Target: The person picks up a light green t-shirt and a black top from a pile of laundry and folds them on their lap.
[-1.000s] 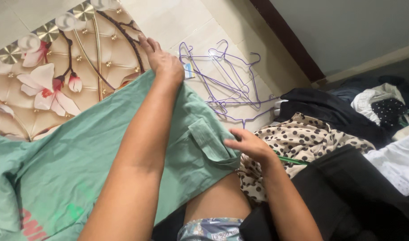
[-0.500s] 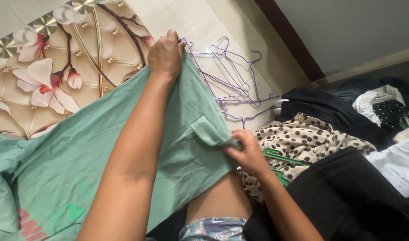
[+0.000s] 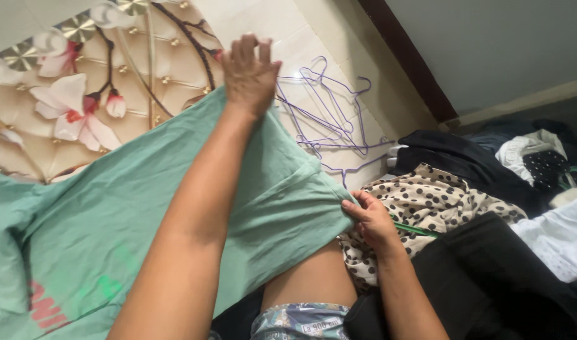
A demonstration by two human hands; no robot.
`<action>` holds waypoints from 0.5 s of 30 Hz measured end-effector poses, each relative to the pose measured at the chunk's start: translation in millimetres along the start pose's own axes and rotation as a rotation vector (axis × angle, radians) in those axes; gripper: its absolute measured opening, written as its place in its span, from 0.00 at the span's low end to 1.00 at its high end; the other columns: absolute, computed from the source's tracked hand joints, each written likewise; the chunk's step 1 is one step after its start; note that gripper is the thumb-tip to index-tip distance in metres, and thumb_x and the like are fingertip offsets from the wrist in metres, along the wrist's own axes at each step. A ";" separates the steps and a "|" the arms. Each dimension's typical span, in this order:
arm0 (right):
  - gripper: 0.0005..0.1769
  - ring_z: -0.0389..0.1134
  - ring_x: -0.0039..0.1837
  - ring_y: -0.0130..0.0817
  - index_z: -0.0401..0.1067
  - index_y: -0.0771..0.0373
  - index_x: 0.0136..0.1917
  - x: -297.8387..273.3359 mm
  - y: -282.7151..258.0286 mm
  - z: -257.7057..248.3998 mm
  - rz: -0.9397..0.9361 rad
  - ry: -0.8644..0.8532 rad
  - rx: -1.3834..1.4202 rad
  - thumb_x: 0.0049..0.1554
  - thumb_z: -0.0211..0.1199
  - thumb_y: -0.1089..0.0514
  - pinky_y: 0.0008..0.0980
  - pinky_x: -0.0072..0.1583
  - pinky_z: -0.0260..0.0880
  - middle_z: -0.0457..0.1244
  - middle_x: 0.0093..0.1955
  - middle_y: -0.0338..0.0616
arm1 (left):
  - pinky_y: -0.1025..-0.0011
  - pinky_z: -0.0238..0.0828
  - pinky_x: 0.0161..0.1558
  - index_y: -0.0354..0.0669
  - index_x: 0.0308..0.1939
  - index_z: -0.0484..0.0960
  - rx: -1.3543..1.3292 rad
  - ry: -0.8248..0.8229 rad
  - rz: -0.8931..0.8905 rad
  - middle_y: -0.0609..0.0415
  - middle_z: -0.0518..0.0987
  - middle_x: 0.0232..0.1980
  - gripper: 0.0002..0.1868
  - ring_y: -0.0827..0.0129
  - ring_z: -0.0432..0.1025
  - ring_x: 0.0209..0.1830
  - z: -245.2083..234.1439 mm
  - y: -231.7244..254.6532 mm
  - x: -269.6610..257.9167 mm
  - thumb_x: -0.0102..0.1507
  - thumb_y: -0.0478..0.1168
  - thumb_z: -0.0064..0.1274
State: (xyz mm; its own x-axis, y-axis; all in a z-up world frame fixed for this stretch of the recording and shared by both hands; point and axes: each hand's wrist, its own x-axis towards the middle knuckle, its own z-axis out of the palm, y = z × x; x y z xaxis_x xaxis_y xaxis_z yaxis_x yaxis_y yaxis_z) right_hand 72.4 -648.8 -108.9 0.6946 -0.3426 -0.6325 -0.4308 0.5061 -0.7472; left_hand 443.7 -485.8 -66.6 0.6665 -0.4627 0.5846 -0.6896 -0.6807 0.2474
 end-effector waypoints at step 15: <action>0.43 0.47 0.79 0.62 0.55 0.65 0.78 -35.7 -17.5 188.4 -0.820 0.181 -1.578 0.60 0.59 0.37 0.61 0.71 0.49 0.47 0.80 0.64 | 0.33 0.38 0.74 0.36 0.73 0.61 0.001 -0.265 -0.427 0.38 0.56 0.79 0.43 0.44 0.49 0.81 -227.5 49.4 -250.8 0.65 0.61 0.54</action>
State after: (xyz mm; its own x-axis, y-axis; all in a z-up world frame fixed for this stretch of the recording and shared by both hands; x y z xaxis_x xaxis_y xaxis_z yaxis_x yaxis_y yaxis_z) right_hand 163.7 -496.4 -34.8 0.9747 -0.2212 0.0327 -0.2062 -0.9458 -0.2510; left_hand 178.0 -274.1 -25.2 0.9383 -0.2712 0.2147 -0.3394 -0.8410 0.4213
